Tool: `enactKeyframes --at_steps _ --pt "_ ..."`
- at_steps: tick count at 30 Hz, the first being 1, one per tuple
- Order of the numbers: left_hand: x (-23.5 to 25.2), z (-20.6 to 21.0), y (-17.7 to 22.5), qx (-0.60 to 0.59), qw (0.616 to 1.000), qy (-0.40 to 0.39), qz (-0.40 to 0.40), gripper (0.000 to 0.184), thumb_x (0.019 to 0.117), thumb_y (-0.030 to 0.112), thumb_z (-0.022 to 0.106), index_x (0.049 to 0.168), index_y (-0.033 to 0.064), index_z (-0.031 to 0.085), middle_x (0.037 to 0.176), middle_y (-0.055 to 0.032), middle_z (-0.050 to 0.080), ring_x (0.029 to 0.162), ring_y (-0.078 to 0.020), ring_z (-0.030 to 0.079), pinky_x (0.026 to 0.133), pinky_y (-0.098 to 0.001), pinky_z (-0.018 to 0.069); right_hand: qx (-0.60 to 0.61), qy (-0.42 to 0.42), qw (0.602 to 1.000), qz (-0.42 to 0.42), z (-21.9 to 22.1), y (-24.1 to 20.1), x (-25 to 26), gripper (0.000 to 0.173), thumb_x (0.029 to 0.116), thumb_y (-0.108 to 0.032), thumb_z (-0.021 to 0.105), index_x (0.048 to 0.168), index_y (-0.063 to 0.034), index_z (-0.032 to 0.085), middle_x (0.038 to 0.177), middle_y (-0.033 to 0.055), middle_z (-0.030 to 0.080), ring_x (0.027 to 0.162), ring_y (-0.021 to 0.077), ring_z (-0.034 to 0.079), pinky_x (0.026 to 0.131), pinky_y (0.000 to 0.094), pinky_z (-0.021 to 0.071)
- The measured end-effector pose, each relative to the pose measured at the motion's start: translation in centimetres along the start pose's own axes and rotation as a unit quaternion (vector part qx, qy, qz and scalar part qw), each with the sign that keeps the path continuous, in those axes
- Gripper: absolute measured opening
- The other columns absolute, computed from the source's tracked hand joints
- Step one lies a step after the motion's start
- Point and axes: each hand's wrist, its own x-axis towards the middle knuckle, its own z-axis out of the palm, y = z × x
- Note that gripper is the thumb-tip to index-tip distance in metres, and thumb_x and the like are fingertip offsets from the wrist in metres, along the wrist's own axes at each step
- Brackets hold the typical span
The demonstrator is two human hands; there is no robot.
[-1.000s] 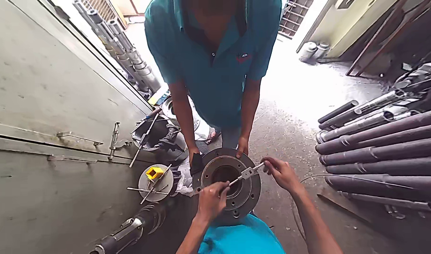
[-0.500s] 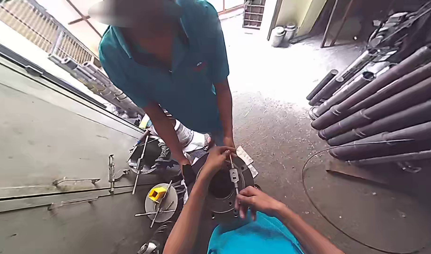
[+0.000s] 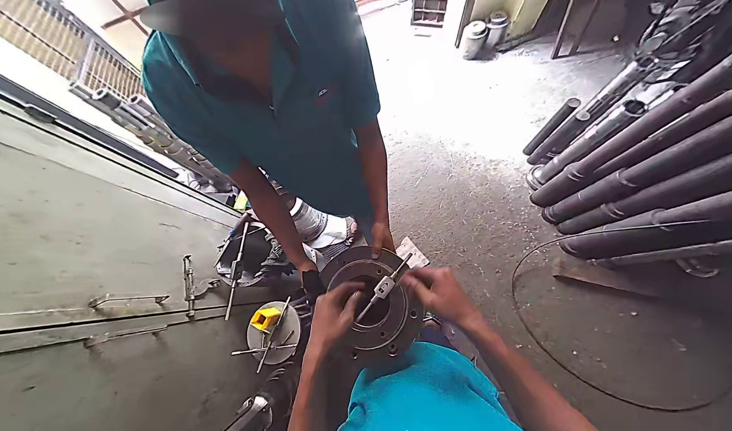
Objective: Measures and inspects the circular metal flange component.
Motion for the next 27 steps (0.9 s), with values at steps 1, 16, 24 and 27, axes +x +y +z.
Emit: enactKeyframes --at_steps 1,16,24,27 --pt "-2.1 0.2 -0.3 -0.005 1.0 0.009 -0.021 0.031 0.1023 0.026 0.054 0.121 0.0098 0.073 0.107 -0.0021 0.077 0.095 -0.0123 0.074 0.089 -0.0416 0.061 -0.037 0.07 0.996 -0.038 -0.9 0.7 1.4 0.028 0.1018 -0.029 0.058 0.105 -0.0086 0.076 0.085 0.0047 0.073 0.069 0.0145 0.067 0.067 0.0386 0.0573" --pt "-7.2 4.6 1.4 0.119 0.98 0.162 0.013 0.023 0.0964 0.025 0.063 0.103 0.0118 0.081 0.089 -0.0034 0.078 0.077 -0.0181 0.076 0.069 -0.0438 0.0634 -0.204 -0.063 0.965 -0.154 -2.3 5.5 7.4 0.037 0.1011 -0.043 0.056 0.105 -0.0108 0.072 0.091 0.007 0.07 0.078 0.0234 0.067 0.07 0.0467 0.0558" --pt "2.1 1.1 -2.9 0.107 0.976 0.183 0.059 0.026 0.0966 0.013 0.062 0.115 0.0192 0.079 0.104 -0.0056 0.079 0.092 -0.0252 0.077 0.08 -0.0538 0.0617 -0.303 0.056 0.951 -0.015 1.6 2.2 -3.2 0.048 0.1037 -0.043 0.044 0.079 -0.0088 0.067 0.063 0.0093 0.061 0.061 0.0297 0.067 0.052 0.0516 0.0527" --pt "6.2 0.4 -1.2 0.121 0.987 0.107 0.019 0.037 0.0962 0.01 0.06 0.125 0.0275 0.076 0.115 -0.0036 0.077 0.104 -0.0267 0.074 0.09 -0.0568 0.0584 -0.294 -0.004 0.955 0.041 3.0 -0.3 -5.3 0.041 0.1038 -0.036 0.049 0.088 -0.0049 0.07 0.068 0.0155 0.067 0.067 0.0372 0.07 0.059 0.0577 0.0547"
